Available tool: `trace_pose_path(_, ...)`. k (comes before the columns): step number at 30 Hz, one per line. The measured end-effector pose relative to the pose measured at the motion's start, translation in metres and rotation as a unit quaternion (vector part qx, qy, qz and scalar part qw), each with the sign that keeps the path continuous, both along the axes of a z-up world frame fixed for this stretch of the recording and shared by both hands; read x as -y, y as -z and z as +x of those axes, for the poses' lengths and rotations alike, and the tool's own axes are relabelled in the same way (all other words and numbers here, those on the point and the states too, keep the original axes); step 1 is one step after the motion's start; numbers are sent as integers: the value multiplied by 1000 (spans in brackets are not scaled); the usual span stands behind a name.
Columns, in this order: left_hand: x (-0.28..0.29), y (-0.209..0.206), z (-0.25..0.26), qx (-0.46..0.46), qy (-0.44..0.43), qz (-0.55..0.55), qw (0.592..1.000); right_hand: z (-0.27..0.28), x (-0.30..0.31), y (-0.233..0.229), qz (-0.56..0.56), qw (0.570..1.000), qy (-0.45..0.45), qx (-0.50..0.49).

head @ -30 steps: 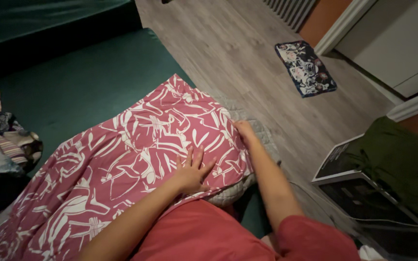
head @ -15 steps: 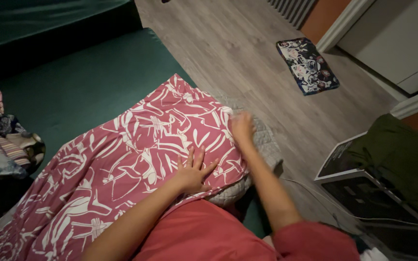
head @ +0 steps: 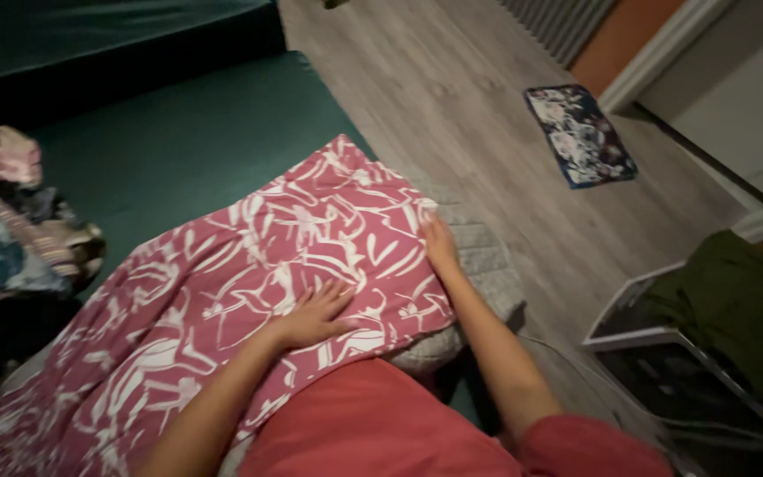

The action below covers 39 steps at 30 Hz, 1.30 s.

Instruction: The person folds a single patterned cloth on a green padded surface. They smooth and align the fabric, then fold it into a compact rectangle, finishing with a final press.

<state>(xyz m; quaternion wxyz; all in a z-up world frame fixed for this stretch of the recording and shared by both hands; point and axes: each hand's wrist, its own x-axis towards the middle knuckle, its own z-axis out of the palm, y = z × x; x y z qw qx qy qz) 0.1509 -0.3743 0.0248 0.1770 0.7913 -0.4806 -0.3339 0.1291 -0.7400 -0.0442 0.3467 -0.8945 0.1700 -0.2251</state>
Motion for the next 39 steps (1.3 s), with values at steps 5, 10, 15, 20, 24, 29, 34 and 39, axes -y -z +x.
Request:
trace_pose_path(5,-88,25,-15,201,-93,-20,975,-64,-87,-36,-174,974,15,-147)
trace_pose_path(10,-164,-19,-63,310,-273,93,906,-70,-167,-90,-326,882,-157,-301)
trace_pose_path(15,-227,-50,-94,289,-445,218,819,-29,-215,-89,-358,845,-393,-63)
trace_pose_path(20,-275,-16,-92,344,-576,10,741,16,-265,-65,-363,746,-558,-5)
trace_pose_path(24,-295,17,-46,355,-630,3,691,40,-317,-61,-354,693,-628,-28)
trace_pose_path(29,-344,33,83,222,-715,45,661,47,-363,-67,-369,661,-653,-30)
trace_pose_path(34,-370,71,141,206,-750,74,624,40,-355,-78,-327,682,-654,-17)
trace_pose_path(39,-419,87,151,422,-728,59,537,34,-352,-77,-289,692,-661,-30)
